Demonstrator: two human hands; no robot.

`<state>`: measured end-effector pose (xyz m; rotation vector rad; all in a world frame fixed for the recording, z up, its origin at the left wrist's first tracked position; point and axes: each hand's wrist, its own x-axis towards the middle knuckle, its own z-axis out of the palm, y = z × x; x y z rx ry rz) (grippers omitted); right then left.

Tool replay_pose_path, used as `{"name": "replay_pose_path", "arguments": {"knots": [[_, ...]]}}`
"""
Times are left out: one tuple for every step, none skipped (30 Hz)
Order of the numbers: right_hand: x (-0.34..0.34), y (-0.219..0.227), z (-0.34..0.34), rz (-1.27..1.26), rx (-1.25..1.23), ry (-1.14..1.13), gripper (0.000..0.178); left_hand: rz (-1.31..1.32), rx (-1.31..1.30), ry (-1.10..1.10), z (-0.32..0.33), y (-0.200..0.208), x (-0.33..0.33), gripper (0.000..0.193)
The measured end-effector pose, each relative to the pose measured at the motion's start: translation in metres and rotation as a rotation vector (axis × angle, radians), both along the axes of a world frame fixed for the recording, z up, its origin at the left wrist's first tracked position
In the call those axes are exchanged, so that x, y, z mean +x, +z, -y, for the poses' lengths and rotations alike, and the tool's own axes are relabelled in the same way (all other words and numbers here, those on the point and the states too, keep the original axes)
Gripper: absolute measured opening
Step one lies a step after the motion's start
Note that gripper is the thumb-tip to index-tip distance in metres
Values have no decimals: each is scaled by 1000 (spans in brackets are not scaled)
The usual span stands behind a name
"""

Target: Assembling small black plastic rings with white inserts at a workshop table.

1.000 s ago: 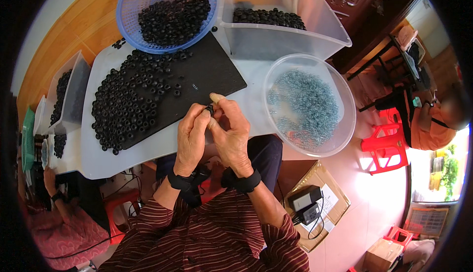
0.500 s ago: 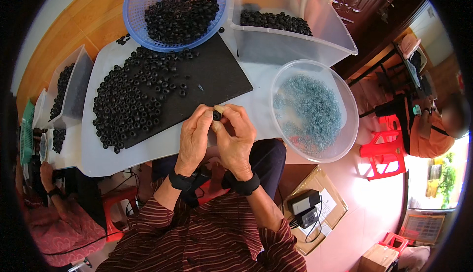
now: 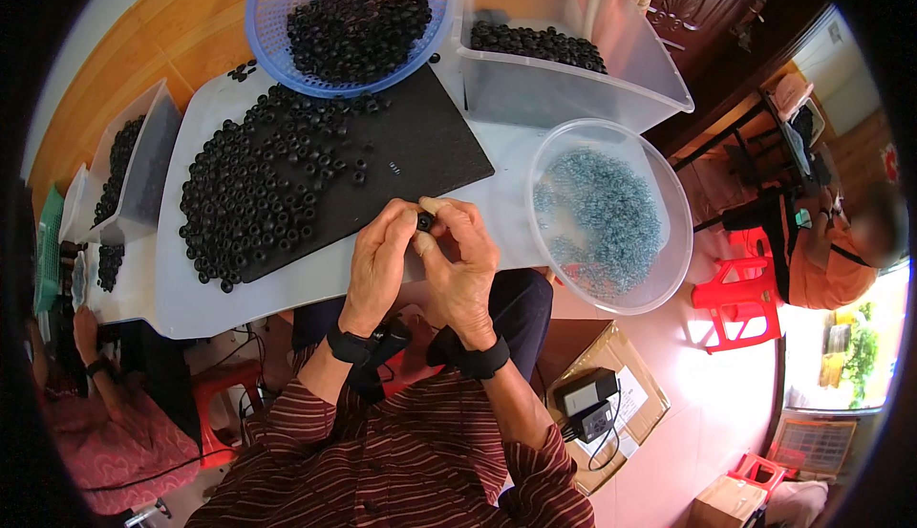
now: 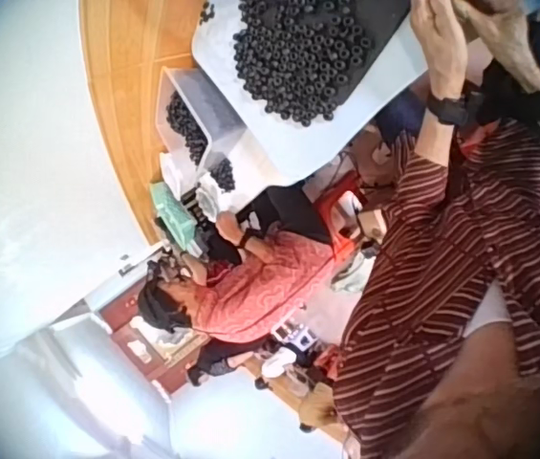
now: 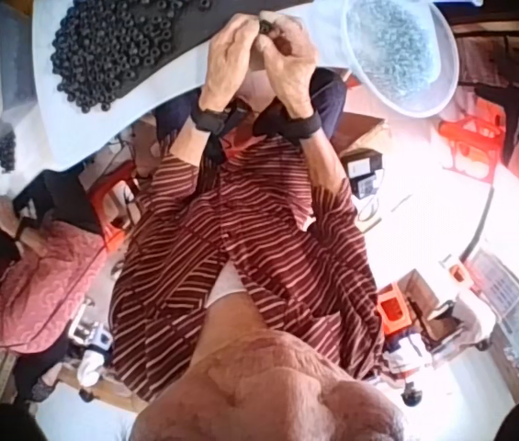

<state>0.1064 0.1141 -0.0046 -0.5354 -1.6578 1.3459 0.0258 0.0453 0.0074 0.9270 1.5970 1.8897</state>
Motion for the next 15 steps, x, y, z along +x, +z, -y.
{"name": "replay_pose_path", "arguments": {"knots": [[0, -1, 0, -31, -10, 5, 39, 1, 0, 1, -1, 0, 0, 23], [0, -1, 0, -30, -10, 6, 39, 10, 9, 8, -2, -1, 1, 23], [1, -1, 0, -18, 1, 1, 38, 19, 17, 16, -2, -1, 0, 23], [1, -1, 0, -5, 13, -3, 38, 19, 18, 17, -2, -2, -1, 23], [0, 0, 1, -5, 15, -1, 38, 42, 6, 16, -2, -3, -2, 24], [0, -1, 1, -9, 16, -6, 37, 68, -5, 12, -2, -4, -2, 24], [0, 0, 2, -13, 18, -10, 36, 70, -1, 11, -3, -3, -2, 24], [0, -1, 1, -11, 22, -11, 36, 52, 23, 8, -3, -2, -1, 24], [-1, -1, 1, -2, 53, -25, 35, 33, 48, 7, -2, -1, -1, 24], [-2, -1, 1, 7, 85, -39, 35, 34, 53, 9, -2, -1, -1, 24], [-2, 0, 1, 7, 92, -36, 35, 48, 45, 5, -1, -1, -1, 24], [-1, 0, 0, 26, 96, -33, 34, 62, 39, 0, -1, -2, -2, 24], [0, 1, 0, 45, 102, -30, 33, 61, 49, 3, -1, -4, -2, 24], [0, 1, 0, 43, 113, -26, 33, 69, 71, 4, -2, -6, -1, 24], [-1, 0, -1, 37, 81, -19, 31, 75, 94, 7, -2, -6, -1, 24]]}}
